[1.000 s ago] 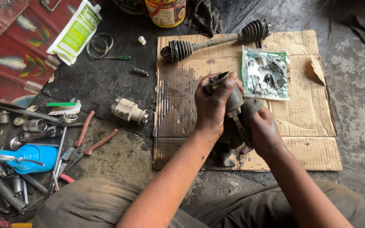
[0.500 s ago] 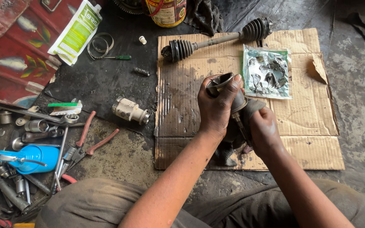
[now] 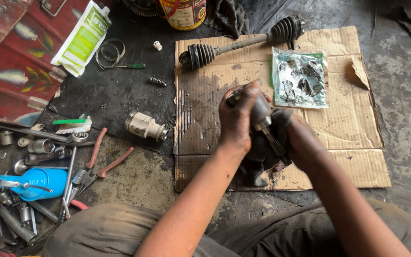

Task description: The person cleans and reassembles internal components of a CV axle joint, using a cloth to wipe grease and then inserting the tripod joint into the housing.

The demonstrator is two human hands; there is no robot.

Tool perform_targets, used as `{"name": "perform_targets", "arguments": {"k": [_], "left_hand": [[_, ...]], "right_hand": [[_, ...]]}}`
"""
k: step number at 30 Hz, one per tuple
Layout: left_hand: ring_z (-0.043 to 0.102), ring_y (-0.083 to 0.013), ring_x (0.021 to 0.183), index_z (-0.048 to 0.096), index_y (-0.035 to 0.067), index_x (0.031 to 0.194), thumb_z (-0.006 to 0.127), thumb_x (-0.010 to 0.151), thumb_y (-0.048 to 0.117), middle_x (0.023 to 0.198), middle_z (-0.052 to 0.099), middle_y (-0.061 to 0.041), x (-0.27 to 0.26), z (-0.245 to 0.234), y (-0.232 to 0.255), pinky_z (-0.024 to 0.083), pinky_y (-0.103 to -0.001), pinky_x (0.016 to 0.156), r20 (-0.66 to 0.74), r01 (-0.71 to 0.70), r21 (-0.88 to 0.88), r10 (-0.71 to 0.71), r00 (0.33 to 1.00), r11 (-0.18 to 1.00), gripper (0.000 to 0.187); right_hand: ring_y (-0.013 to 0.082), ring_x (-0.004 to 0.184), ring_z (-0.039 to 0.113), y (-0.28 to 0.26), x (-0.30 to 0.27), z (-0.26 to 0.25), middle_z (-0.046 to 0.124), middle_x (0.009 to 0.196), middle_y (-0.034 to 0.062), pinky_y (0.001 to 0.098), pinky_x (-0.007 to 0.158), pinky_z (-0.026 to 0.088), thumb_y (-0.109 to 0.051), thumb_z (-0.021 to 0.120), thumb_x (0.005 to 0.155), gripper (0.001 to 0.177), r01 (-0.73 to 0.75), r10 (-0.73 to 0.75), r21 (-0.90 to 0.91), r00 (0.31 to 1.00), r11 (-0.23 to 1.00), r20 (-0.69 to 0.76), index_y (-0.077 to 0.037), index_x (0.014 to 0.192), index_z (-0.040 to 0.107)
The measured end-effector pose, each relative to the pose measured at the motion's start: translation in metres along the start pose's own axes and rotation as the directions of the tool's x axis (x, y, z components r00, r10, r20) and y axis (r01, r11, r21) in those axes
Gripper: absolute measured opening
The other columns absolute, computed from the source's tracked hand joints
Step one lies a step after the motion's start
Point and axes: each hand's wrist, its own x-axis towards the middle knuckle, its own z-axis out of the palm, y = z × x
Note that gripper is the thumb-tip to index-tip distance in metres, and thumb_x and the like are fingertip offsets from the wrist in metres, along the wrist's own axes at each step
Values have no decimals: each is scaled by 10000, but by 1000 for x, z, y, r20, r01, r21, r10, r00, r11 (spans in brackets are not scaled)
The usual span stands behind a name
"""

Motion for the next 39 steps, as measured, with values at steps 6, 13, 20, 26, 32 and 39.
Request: {"name": "perform_targets", "arguments": {"k": [6,13,20,26,32,39], "left_hand": [[739,-225,826,560,49,1162,753,785,526,916,696,-125,8,-6,21,655,-374,733,-77,62,-144,-73,994,988,638],[708,-234,792,470,32,1199,749,854,500,909,648,-125,22,-25,60,640,-425,746,-85,-12,-290,-14,996,957,645],[696,-228,723,444,35,1428,646,808,765,857,664,-136,20,-29,89,618,-393,725,187,-111,-305,174,967,946,979],[698,-277,737,414,16,1449,634,717,833,899,674,-183,26,-35,83,611,-450,695,180,-126,91,108,978,988,1119],[625,-365,1193,510,30,1410,727,697,830,1332,608,-248,48,-64,42,529,-456,979,117,-115,964,4,993,239,1093],[711,-333,1068,362,16,1533,632,759,811,1182,696,-207,43,-69,16,597,-463,912,-42,-7,991,-362,931,-132,1142]], "right_hand": [[169,764,683,-26,-18,-17,700,986,158,274,580,578,-583,484,1024,687,176,-184,65,845,982,502,54,1245,616],[354,1098,744,-53,-46,-48,745,1251,227,472,908,620,-538,415,922,730,156,37,-322,853,934,520,28,1347,595],[316,1075,759,-102,-56,-211,772,1212,174,440,924,612,-505,521,896,623,-17,-86,-827,993,561,-79,-49,1293,673],[284,1054,771,-53,-18,-319,796,1179,129,413,937,604,-476,612,874,535,-357,-117,-931,924,76,-364,-116,1247,739],[252,1034,784,-39,-15,-286,820,1146,84,386,951,597,-447,702,851,451,-210,-120,-978,971,-11,-207,-182,1201,806],[321,1442,335,-8,-19,-56,186,1703,-28,481,1136,351,-421,845,690,847,3,212,-999,977,48,13,-283,1457,512]]}}
